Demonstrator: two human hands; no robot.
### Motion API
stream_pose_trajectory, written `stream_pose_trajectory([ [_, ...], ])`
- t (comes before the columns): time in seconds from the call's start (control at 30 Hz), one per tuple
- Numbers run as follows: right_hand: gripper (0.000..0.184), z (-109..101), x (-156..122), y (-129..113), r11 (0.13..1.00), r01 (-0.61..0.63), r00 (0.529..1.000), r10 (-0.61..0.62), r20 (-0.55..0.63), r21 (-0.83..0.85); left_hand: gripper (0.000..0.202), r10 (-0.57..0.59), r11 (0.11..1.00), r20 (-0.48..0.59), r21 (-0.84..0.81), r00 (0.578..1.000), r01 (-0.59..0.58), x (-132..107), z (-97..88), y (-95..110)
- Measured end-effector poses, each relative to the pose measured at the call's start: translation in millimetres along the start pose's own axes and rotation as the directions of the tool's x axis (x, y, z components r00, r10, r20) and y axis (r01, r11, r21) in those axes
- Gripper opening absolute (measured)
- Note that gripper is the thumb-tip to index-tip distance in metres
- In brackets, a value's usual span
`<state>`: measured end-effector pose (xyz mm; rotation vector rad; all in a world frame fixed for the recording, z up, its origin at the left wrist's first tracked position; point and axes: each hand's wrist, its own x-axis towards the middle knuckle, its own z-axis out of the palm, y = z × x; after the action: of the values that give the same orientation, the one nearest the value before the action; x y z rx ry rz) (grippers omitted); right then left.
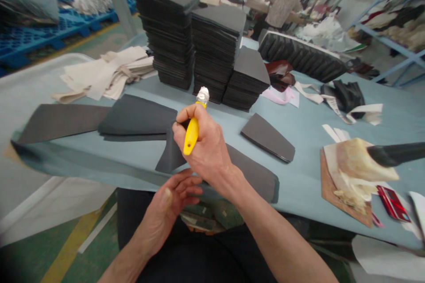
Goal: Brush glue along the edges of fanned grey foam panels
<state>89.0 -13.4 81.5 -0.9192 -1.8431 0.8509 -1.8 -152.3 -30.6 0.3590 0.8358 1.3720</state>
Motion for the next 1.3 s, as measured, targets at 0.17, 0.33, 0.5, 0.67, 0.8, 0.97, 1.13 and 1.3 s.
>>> stream_pose_trajectory([
  [0.17, 0.008, -23.7, -15.2, -9.7, 0.999, 0.025, 0.999, -0.026, -0.048, -0.029, 0.047, -0.019, 0.907, -0.255, -0.411, 0.967, -0.090, 39.0, 30.2, 19.1],
  [0.33, 0.011, -60.8, -34.1, -1.5, 0.988, 0.009, 0.989, -0.032, -0.142, -0.157, 0.025, -0.120, 0.933, -0.416, -0.358, 0.901, -0.041, 60.1, 17.8, 40.1],
  [0.5, 0.011, -82.5, -48.0, 21.6, 0.980, -0.051, 0.982, 0.015, -0.186, -0.193, 0.015, -0.132, 0.988, -0.381, -0.125, 0.915, 0.090, 70.5, 15.8, 41.1],
  [0.67, 0.009, -92.0, -54.8, 35.6, 0.973, -0.078, 0.975, 0.028, -0.222, -0.219, 0.019, -0.072, 0.977, -0.306, 0.172, 0.949, 0.129, 83.5, 25.1, 52.9],
  [0.8, 0.009, -104.4, -61.7, 47.8, 0.964, -0.090, 0.965, 0.022, -0.262, -0.250, 0.028, 0.002, 0.925, -0.207, 0.371, 0.978, 0.077, 96.7, 36.6, 66.7],
  [0.97, 0.010, -126.9, -81.9, 65.5, 0.944, -0.115, 0.948, 0.011, -0.318, -0.310, 0.030, 0.029, 0.830, -0.040, 0.557, 0.999, -0.001, 111.4, 48.1, 68.2],
  [1.13, 0.012, -140.8, -110.0, 80.9, 0.910, -0.159, 0.929, 0.006, -0.371, -0.383, 0.035, -0.021, 0.557, 0.205, 0.815, 0.979, -0.159, 118.3, 45.0, 58.0],
  [1.3, 0.013, -145.0, -130.1, 93.5, 0.879, -0.236, 0.917, 0.061, -0.394, -0.413, 0.041, -0.102, 0.423, 0.259, 0.885, 0.960, -0.194, 122.6, 44.0, 52.3],
])
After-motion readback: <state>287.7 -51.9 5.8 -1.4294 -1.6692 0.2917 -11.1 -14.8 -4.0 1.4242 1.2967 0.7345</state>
